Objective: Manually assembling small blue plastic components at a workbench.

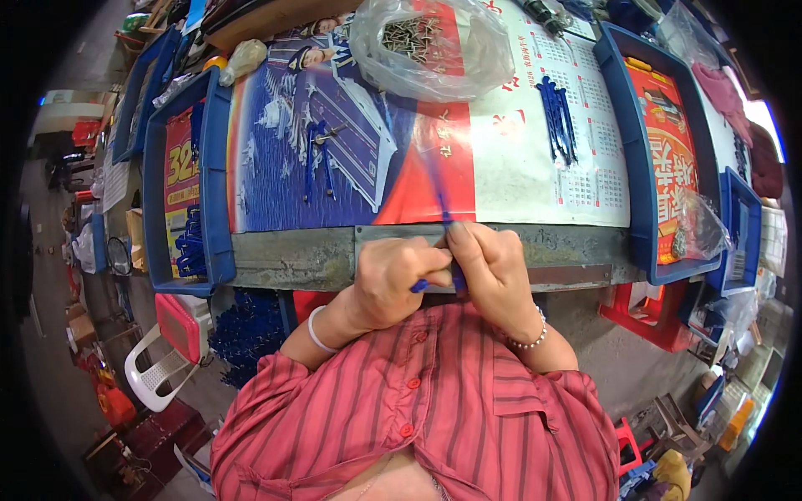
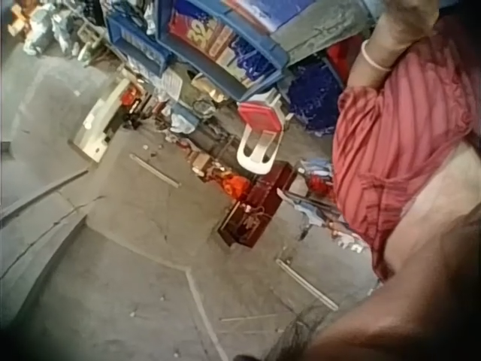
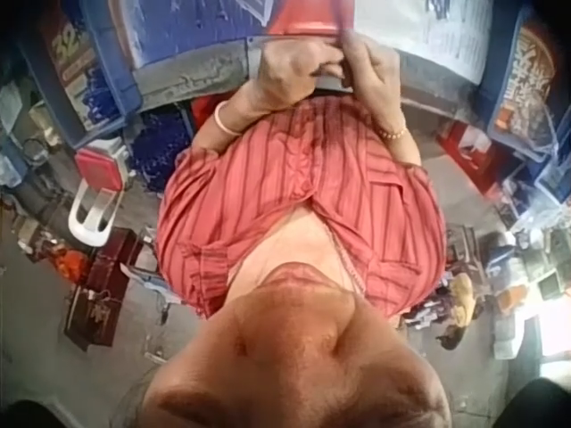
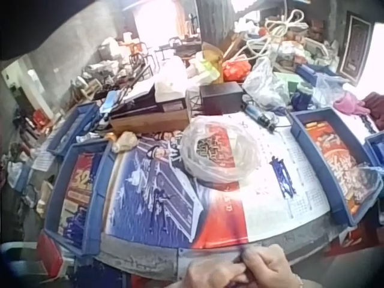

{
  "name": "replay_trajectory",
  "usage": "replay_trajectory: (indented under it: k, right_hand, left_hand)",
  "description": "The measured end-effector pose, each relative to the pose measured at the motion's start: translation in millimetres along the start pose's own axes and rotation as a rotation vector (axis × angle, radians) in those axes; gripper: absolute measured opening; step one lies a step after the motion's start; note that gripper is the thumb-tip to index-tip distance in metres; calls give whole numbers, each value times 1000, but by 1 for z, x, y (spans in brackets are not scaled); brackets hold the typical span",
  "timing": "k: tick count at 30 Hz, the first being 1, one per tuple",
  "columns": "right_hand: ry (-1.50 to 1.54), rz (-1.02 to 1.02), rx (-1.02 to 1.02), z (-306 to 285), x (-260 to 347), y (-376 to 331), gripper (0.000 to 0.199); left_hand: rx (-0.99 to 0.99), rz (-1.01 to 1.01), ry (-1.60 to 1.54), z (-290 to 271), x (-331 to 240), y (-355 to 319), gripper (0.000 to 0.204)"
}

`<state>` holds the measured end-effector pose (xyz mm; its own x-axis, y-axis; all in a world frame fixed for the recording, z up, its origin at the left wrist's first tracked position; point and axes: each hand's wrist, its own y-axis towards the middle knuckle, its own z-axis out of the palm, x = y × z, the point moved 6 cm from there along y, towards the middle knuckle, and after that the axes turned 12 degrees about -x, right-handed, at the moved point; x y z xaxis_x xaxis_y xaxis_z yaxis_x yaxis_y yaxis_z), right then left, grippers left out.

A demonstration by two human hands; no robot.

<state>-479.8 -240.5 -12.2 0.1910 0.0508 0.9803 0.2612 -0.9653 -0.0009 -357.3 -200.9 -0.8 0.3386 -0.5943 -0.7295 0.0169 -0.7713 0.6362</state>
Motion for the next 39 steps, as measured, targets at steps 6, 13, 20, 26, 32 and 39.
replay_trajectory:
  k: [6, 13, 20, 26, 32, 39]
  right_hand:
    - [499, 441, 188, 13, -26, -5, 26]
    - [404, 257, -120, -21, -27, 0, 28]
    - [540, 325, -33, -29, -26, -6, 37]
    - [964, 507, -101, -25, -35, -16, 44]
    - [825, 448, -88, -38, -55, -22, 31]
    - [1082, 495, -1, -27, -63, -24, 26]
  left_hand:
    - [80, 158, 110, 5, -5, -6, 18]
    - [134, 14, 61, -2, -16, 6, 28]
    - [42, -600, -189, -2, 0, 3, 16]
    - [33, -754, -375, 15, 4, 0, 18]
    - [66, -791, -426, 27, 0, -1, 16]
    - [89, -812, -451, 36, 0, 0, 16]
